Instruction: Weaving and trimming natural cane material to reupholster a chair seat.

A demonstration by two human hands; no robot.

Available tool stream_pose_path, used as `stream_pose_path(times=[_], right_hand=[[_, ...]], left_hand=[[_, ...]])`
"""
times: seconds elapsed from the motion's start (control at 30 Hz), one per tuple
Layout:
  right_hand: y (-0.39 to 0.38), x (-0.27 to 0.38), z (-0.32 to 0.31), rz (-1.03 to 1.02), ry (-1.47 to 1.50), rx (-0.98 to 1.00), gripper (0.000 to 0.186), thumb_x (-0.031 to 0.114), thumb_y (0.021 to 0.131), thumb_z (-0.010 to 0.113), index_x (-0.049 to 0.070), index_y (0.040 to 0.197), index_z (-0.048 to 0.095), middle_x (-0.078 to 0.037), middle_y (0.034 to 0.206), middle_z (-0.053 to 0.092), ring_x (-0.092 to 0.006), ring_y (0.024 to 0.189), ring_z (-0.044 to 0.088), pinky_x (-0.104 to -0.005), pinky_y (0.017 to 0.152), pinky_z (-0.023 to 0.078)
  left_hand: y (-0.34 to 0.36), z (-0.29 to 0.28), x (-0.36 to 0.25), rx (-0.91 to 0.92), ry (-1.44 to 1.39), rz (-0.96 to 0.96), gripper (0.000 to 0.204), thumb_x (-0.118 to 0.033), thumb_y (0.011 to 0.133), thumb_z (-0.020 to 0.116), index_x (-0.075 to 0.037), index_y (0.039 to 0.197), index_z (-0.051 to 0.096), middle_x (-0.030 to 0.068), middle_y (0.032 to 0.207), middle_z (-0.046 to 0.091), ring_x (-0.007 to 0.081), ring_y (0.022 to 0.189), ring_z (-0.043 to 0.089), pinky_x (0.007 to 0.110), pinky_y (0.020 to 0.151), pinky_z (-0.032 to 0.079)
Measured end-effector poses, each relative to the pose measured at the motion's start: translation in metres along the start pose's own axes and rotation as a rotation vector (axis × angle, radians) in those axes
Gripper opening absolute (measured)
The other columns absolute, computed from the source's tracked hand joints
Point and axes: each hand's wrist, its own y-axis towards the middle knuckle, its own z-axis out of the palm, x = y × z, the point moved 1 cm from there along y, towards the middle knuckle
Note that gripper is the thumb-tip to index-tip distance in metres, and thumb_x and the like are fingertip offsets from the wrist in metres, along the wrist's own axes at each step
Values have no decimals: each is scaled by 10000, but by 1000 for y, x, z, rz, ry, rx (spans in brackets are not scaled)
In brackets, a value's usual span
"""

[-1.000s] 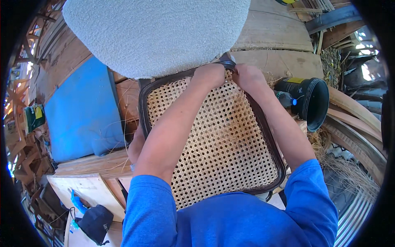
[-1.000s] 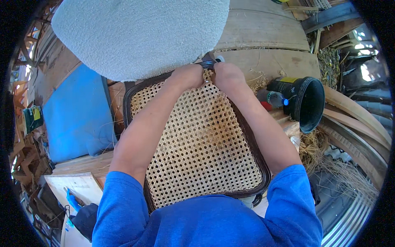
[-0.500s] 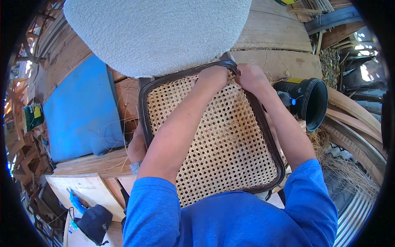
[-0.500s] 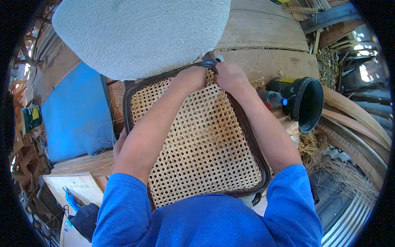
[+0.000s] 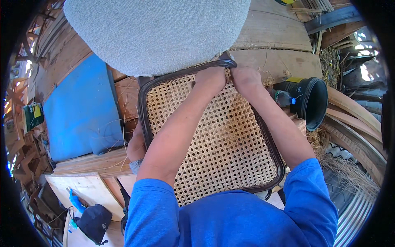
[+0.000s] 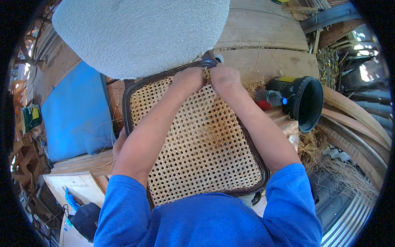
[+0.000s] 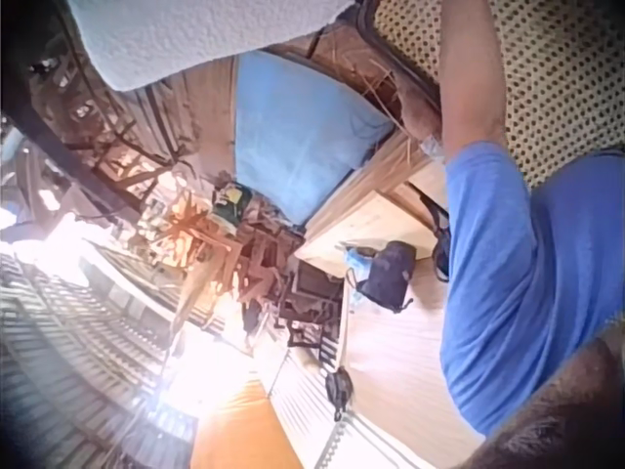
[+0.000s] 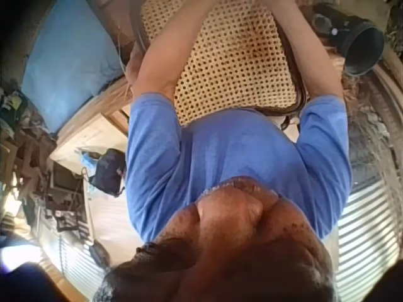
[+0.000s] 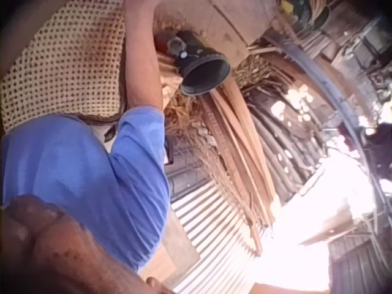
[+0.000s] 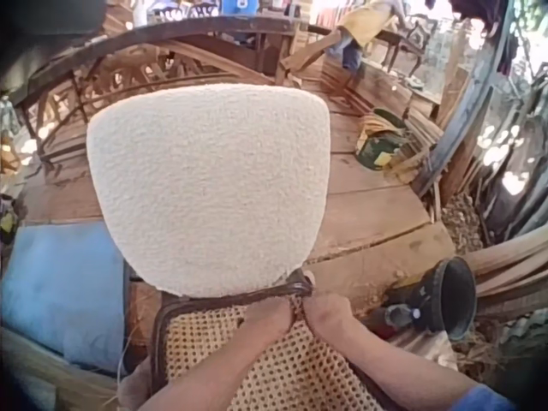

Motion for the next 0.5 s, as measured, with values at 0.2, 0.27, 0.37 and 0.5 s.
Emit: stream_pose_path(times=[0.2,0.27,0.37,0.5], right_hand=[[-4,-5,6,-36,44,-62,188,121,829,544,67,937,687,-146,999,664,-322,975,632,-408,828,514],[-14,-4,3,-56,138,-122,158,121,822,550,67,891,680,-136,981,658,-315,981,615,-411,832,506],[-20,0,5,-82,84,-156,146,125,827,550,68,885,671,-129,995,645,-312,996,597,-413,830,500],[-19,4,8,-108,111,-329,140,182,840,595,74,918,640,-148,976,627,-349,926,609,-435,799,502]], left_hand=[[0,-4,-6,-71,54,-16,285,-245,857,575,3,940,689,195,997,677,333,924,662,428,791,526],[-6,-14,2,-34,89,-54,291,-254,863,580,8,935,684,189,969,679,334,893,663,419,778,527],[-11,-31,28,53,15,-288,362,-328,872,591,22,919,666,183,897,677,345,844,654,420,777,519],[-21,-32,66,-262,83,-180,395,-363,865,593,26,900,650,206,899,666,370,859,637,459,792,494]])
